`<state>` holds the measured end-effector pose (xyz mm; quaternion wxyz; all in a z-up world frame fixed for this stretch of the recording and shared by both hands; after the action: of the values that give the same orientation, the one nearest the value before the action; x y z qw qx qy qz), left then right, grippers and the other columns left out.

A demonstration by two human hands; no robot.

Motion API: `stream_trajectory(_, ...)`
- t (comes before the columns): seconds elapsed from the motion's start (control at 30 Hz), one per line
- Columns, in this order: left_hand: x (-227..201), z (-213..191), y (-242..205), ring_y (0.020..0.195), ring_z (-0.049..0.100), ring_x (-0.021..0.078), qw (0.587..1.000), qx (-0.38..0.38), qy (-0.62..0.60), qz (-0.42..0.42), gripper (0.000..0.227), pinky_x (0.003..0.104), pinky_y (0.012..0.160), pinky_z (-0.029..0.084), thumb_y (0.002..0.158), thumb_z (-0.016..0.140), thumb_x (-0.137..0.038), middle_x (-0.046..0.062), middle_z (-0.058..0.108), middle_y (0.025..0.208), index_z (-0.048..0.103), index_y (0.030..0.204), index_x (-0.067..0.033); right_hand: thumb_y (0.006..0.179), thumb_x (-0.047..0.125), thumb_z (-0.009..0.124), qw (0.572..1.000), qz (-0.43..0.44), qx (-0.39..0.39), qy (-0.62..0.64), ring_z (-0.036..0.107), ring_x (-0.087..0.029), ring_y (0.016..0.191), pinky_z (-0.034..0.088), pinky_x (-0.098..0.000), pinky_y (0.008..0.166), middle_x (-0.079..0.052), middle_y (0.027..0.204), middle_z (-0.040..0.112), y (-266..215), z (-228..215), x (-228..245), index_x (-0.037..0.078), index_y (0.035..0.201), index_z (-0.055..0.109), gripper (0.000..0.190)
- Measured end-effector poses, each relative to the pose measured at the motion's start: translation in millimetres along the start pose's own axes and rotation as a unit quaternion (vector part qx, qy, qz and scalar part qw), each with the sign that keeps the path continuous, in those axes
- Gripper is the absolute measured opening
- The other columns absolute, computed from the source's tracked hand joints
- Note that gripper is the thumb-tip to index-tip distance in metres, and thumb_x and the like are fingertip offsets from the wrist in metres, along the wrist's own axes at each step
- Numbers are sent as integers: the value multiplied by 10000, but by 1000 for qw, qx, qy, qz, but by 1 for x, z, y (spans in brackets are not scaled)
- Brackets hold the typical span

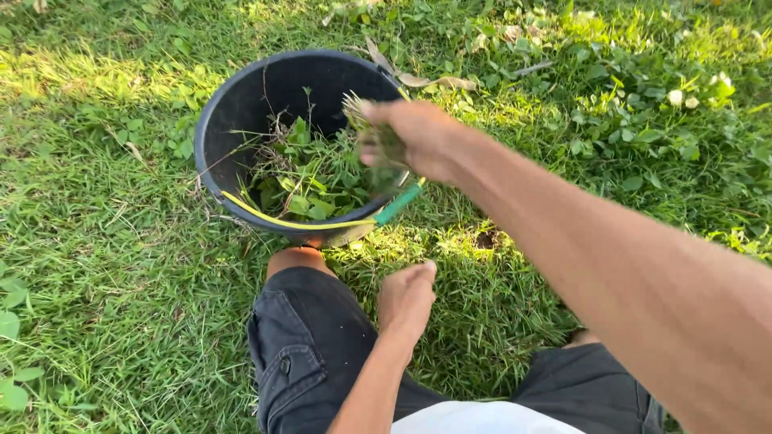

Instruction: Pulling weeds from the grass and putting them into a black bucket.

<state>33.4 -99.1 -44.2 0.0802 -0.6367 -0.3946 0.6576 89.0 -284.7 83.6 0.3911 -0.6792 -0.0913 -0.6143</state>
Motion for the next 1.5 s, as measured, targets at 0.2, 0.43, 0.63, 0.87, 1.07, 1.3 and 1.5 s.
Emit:
stream_trajectory(0.2,36,19,9,1136,723,294,981,56,188,-6,361,403,1034,525,870,649,-428,86,786,1180,814,1117,-222,941,406,592,997,-34,42,-56,552,-412,1296,479,-451,1082,-283,1574,401,-36,-5,30,69,1539,307,744)
stream_trajectory(0.43,35,29,-1,1204,656,318,943,90,319,-25,337,444,1044,507,902,669,-410,81,717,1268,762,1154,-207,966,232,596,976,-95,-175,84,676,-340,1196,558,-448,990,-283,1433,580,-66,-171,-68,-75,1332,535,482)
stream_trajectory(0.63,39,42,4,1222,653,326,929,94,357,8,397,435,1054,505,898,675,-390,115,708,1291,724,1247,-207,912,156,584,931,126,-320,-126,722,-269,1139,613,-430,920,-77,1326,687,-106,-254,-231,136,1222,687,328)
stream_trajectory(0.87,38,51,4,1292,595,314,918,118,378,-16,433,460,1089,465,902,680,-400,95,630,1387,690,1294,-216,880,321,696,850,142,-113,-494,596,-325,1277,456,-421,1104,-129,1402,609,-90,-237,-297,172,1453,517,619)
stream_trajectory(1.07,44,49,11,1320,569,317,921,113,373,2,432,463,1096,456,892,672,-402,79,602,1428,703,1277,-208,906,335,670,814,161,-134,-542,667,-394,1190,526,-463,1040,-220,1255,720,-98,-215,-289,148,1377,615,509)
stream_trajectory(1.3,43,40,14,1316,543,328,926,98,364,25,431,481,1089,439,908,667,-380,107,593,1406,687,1275,-156,745,175,724,709,-94,-211,-666,555,-392,1148,491,-519,895,-178,1239,571,-73,-174,-206,110,1404,477,706)
stream_trajectory(1.5,38,41,11,1271,576,348,922,107,371,9,425,491,1068,455,918,655,-358,125,604,1378,689,1281,-139,764,205,730,717,-18,-41,-695,566,-403,1131,516,-520,927,-182,1190,596,-16,-190,-272,77,1348,469,652)
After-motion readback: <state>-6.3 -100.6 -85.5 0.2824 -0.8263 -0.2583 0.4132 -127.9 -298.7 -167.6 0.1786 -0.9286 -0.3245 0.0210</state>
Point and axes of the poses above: each hand's wrist, its own y-axis towards the middle knuckle, its own z-axis out of the palm, x = y × z, the point moved 10 cm from there along y, towards the middle knuckle
